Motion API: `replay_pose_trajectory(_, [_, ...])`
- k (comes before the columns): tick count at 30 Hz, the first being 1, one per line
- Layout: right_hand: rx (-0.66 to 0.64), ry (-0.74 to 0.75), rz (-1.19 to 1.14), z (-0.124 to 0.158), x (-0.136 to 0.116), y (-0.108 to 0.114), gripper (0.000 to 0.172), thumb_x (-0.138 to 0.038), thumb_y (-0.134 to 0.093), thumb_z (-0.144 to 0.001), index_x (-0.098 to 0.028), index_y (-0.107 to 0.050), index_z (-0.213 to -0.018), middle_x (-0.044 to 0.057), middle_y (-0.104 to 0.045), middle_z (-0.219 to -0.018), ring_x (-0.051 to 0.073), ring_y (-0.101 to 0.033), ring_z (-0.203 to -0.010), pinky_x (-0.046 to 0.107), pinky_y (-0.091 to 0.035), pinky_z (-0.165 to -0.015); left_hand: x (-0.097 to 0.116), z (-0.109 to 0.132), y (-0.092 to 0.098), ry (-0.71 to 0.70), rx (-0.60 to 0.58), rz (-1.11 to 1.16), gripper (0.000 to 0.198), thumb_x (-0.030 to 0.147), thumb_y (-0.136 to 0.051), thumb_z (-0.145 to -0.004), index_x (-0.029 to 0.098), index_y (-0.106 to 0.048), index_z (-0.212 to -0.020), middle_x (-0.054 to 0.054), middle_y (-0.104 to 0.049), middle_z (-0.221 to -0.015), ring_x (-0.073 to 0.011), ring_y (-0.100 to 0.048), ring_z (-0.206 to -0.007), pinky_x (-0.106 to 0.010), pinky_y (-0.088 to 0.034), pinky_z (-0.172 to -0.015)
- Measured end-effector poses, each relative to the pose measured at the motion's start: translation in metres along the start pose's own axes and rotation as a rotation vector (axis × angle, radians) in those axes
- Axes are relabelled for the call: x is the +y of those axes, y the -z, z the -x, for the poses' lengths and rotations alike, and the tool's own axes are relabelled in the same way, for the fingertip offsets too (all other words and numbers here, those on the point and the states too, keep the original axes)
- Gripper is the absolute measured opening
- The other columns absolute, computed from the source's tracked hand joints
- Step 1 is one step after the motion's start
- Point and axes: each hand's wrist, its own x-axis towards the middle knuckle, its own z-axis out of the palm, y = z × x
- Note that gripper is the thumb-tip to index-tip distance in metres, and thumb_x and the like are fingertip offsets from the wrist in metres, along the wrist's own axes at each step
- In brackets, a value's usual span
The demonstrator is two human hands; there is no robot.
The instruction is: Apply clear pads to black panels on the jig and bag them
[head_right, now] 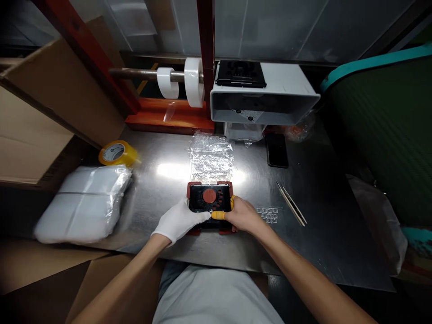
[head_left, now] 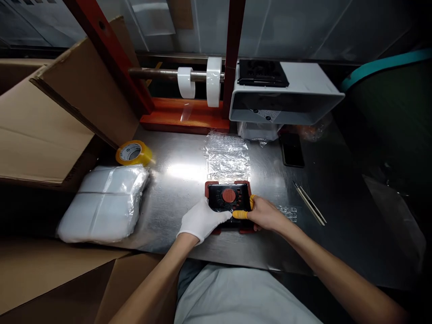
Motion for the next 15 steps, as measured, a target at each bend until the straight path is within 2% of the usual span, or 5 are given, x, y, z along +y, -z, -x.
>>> replay_pose_trajectory(4, [0.038, 0.002, 0.056, 0.001, -0.003, 0.000, 0.051, -0.060, -0.082, -0.066, -0.022, -0.056, -0.088, -0.001, -0.069, -0.066, 0.019, -0.061, -0.043, 0.029, -0.041, -0.045, 0.004, 0.002, -0.002, 0.091, 0.008, -0.019, 0.071, 0.076, -0.072, -0.062, 0.027, -0.060, -0.111, -0.005, -0.075, -0.101, -0.0336, -0.070, -0.092, -0.035, -0.046, -0.070])
replay_pose_trajectory(8, [0.068, 0.032, 0.101, 0.007, -0.003, 0.001, 0.049, -0.061, -0.080, -0.066, -0.022, -0.055, -0.082, 0.000, -0.067, -0.066, 0.021, -0.062, -0.052, 0.030, -0.040, -0.050, 0.007, 0.005, -0.002, 0.147, 0.004, 0.000, 0.078, 0.080, -0.073, -0.057, 0.025, -0.059, -0.111, -0.008, -0.074, -0.100, -0.0340, -0.070, -0.091, -0.035, -0.046, -0.068])
replay_pose_trajectory(12, [0.165, 0.081, 0.200, 0.008, -0.001, -0.004, 0.051, -0.063, -0.076, -0.069, -0.021, -0.055, -0.086, 0.003, -0.068, -0.073, 0.023, -0.064, -0.065, 0.029, -0.038, -0.055, 0.006, 0.001, -0.001, 0.102, 0.010, 0.040, 0.080, 0.071, -0.079, -0.057, 0.022, -0.061, -0.117, -0.012, -0.074, -0.106, -0.0362, -0.069, -0.098, -0.035, -0.048, -0.073])
replay_pose_trajectory(15, [0.170, 0.041, 0.170, 0.006, 0.002, -0.010, 0.051, -0.060, -0.076, -0.070, -0.020, -0.054, -0.091, 0.003, -0.069, -0.075, 0.021, -0.064, -0.062, 0.028, -0.039, -0.054, 0.003, 0.000, -0.001, 0.038, 0.020, 0.103, 0.074, 0.063, -0.083, -0.057, 0.019, -0.065, -0.114, -0.013, -0.075, -0.104, -0.0340, -0.070, -0.095, -0.033, -0.050, -0.073])
